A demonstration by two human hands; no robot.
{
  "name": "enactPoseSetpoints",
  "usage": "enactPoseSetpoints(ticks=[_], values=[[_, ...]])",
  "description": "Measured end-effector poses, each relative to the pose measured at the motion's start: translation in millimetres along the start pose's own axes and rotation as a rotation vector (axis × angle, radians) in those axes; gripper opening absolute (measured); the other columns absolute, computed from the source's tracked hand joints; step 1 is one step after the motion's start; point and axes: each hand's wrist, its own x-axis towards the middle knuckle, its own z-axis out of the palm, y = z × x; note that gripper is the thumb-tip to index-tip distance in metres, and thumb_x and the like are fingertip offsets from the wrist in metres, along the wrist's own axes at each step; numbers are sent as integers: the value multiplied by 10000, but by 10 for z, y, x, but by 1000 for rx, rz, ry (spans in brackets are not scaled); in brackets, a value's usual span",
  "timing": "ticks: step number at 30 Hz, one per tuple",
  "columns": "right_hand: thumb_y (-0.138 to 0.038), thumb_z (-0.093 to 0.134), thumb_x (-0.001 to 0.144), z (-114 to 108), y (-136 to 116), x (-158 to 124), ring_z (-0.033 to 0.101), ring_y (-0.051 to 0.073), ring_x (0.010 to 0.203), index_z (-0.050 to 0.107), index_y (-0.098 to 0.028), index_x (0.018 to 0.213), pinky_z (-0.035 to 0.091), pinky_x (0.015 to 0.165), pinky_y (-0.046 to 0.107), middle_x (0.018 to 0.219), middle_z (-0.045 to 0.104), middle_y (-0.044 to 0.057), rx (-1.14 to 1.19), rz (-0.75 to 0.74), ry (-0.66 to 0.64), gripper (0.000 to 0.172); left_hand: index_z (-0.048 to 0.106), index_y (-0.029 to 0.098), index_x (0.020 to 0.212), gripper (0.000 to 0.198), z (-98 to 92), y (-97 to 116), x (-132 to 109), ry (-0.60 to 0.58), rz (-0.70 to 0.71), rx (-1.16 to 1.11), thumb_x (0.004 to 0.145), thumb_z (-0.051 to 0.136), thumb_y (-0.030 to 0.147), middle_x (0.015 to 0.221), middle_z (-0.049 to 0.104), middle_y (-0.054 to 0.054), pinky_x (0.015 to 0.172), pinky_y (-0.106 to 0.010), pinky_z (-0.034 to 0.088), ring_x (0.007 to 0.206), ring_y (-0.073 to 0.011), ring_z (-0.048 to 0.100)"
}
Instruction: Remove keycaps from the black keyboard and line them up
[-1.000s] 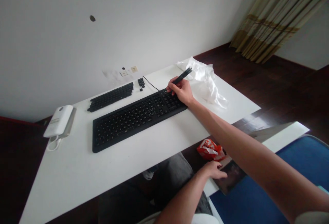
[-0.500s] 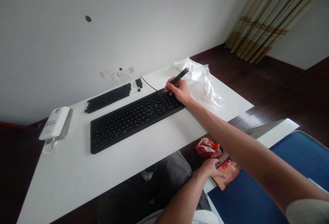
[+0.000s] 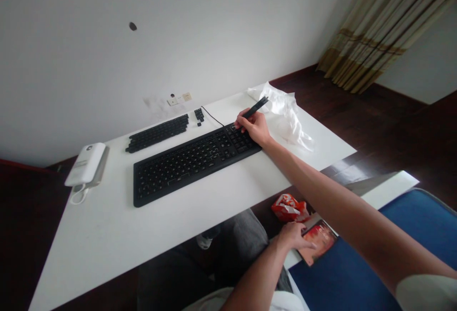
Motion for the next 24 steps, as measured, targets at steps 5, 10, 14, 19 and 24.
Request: enactPoseSetpoints(ticks=[5,10,14,19,24], values=[[-354,732,838,2,10,-1,664,170,662,635,-212,811,506,521,265,720,715,29,-10,11,2,174,702,150,1316,689,-26,-18,59,-57,-65,-106,910,619,700,1208,755,-120,919,-350,579,1078,-273,728],[-358,727,847,-3,0,-13,649,164,653,637,-209,810,504,530,267,708,703,25,-22,-3,-13,178,655,159,1384,884,20,-30,41,-13,-23,-36,652,918,578,1306,711,-155,1061,-410,523,1205,-350,674],[-357,723,851,-6,0,-15,624,155,628,634,-210,805,494,528,268,699,695,19,-23,-16,-16,179,608,169,1420,913,72,-50,6,30,26,42,639,939,507,1347,685,-148,1098,-430,498,1237,-354,649],[-374,723,854,-7,5,-15,620,152,631,633,-209,808,492,532,265,707,693,17,-37,-11,-16,193,604,190,1405,833,83,-34,-30,46,38,92,687,901,488,1346,678,-139,1076,-417,508,1229,-345,646],[-386,732,853,-11,10,-12,622,159,631,630,-210,798,494,533,279,715,696,26,-39,-3,-21,211,611,186,1406,821,74,-43,-37,42,47,86,696,896,486,1332,687,-145,1074,-416,513,1235,-354,646]])
